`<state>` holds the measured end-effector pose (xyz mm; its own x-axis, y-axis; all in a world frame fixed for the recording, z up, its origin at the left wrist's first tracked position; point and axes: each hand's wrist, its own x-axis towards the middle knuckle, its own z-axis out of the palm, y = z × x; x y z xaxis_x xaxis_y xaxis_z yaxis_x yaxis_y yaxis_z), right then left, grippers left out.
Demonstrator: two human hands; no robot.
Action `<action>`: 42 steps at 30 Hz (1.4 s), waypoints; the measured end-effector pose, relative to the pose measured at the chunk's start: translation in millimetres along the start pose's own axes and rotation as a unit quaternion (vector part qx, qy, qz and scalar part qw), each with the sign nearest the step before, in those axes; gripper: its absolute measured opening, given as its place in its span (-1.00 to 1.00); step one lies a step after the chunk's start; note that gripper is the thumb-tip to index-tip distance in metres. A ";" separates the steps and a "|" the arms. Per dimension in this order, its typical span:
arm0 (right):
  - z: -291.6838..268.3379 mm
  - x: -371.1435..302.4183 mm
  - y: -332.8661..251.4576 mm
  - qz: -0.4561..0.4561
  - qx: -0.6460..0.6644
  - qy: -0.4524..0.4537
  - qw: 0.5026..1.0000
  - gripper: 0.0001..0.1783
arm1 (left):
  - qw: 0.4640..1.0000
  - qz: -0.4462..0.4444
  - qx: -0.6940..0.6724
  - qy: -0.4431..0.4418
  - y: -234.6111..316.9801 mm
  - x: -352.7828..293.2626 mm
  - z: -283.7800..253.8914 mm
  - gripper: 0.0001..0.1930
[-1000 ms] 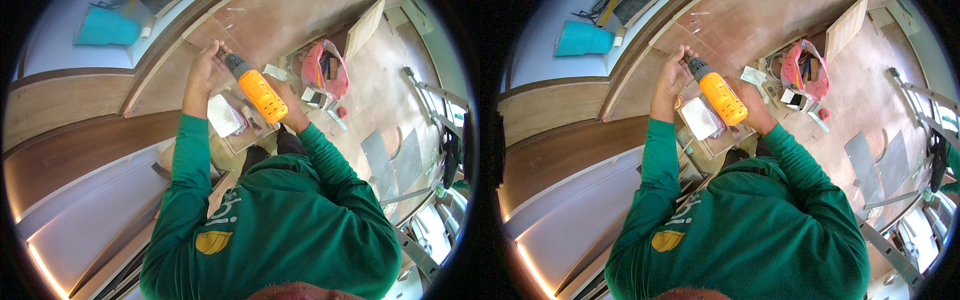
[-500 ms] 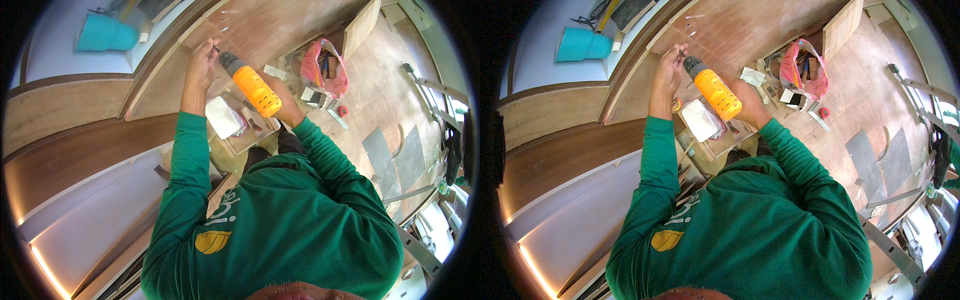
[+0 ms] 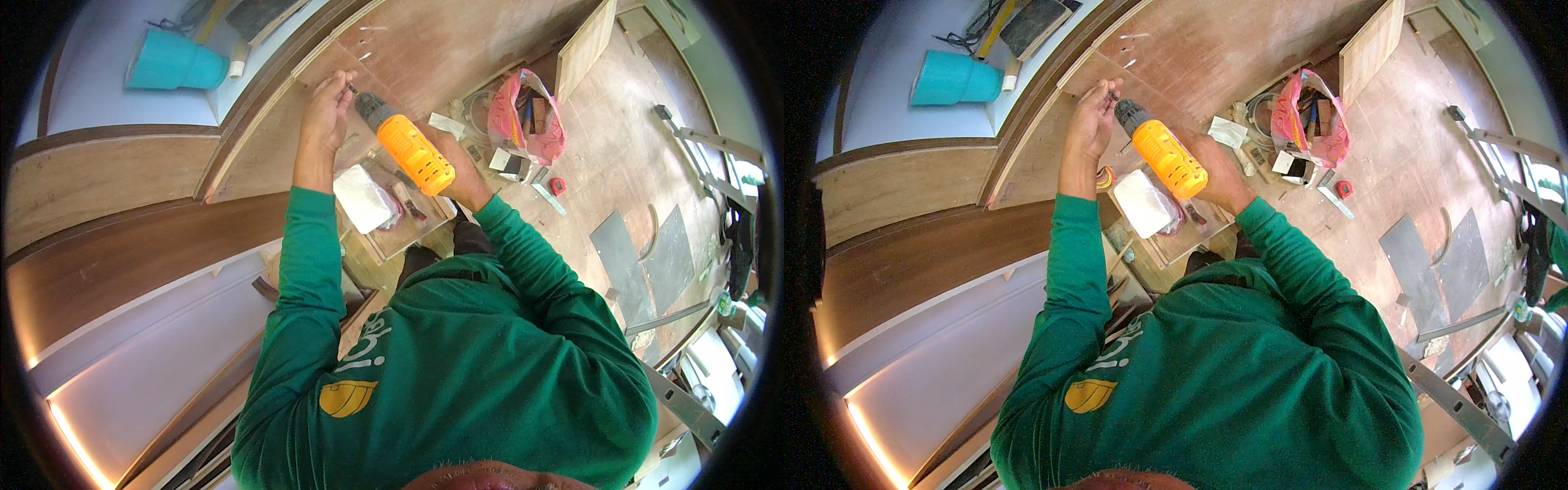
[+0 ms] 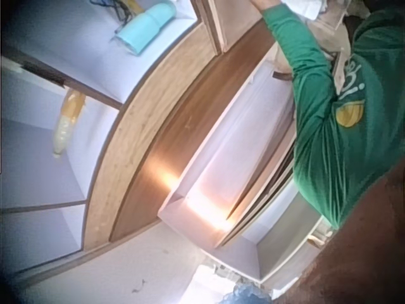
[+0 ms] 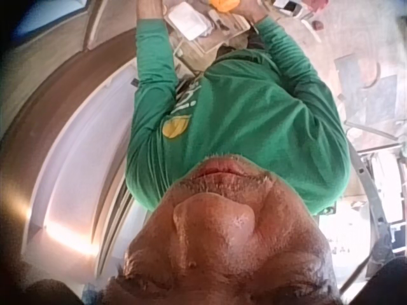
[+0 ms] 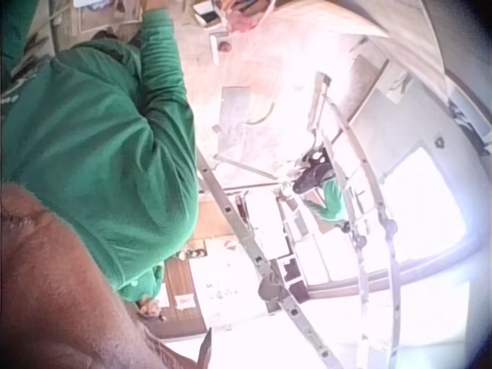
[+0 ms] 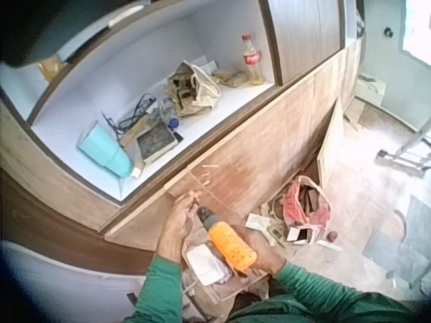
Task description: The person reviews a document, then uses a power drill to drive screws into a wooden panel. They then pick up a wooden board and wipe its surface with a cloth.
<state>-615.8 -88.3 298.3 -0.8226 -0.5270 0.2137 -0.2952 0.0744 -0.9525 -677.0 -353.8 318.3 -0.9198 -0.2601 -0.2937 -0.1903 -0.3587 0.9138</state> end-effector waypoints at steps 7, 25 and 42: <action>3.9 -3.0 -1.4 -0.003 0.004 0.012 1.000 -0.43 | 1.000 -0.006 0.015 -0.010 6.1 -2.5 1.4 -0.81; 22.9 -2.0 -6.6 -0.011 -0.014 0.043 0.999 -0.47 | 0.996 -0.065 -0.031 -0.055 12.7 4.5 -6.0 -0.80; 20.9 1.7 -14.8 -0.002 -0.020 0.034 0.999 -0.45 | 0.996 -0.066 -0.046 -0.045 9.4 6.4 -7.1 -0.76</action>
<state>-602.7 -108.0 308.2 -0.8519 -0.4693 0.2325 -0.3162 0.1069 -0.9427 -682.2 -365.3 323.0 -0.9169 -0.1250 -0.3791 -0.2832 -0.4653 0.8386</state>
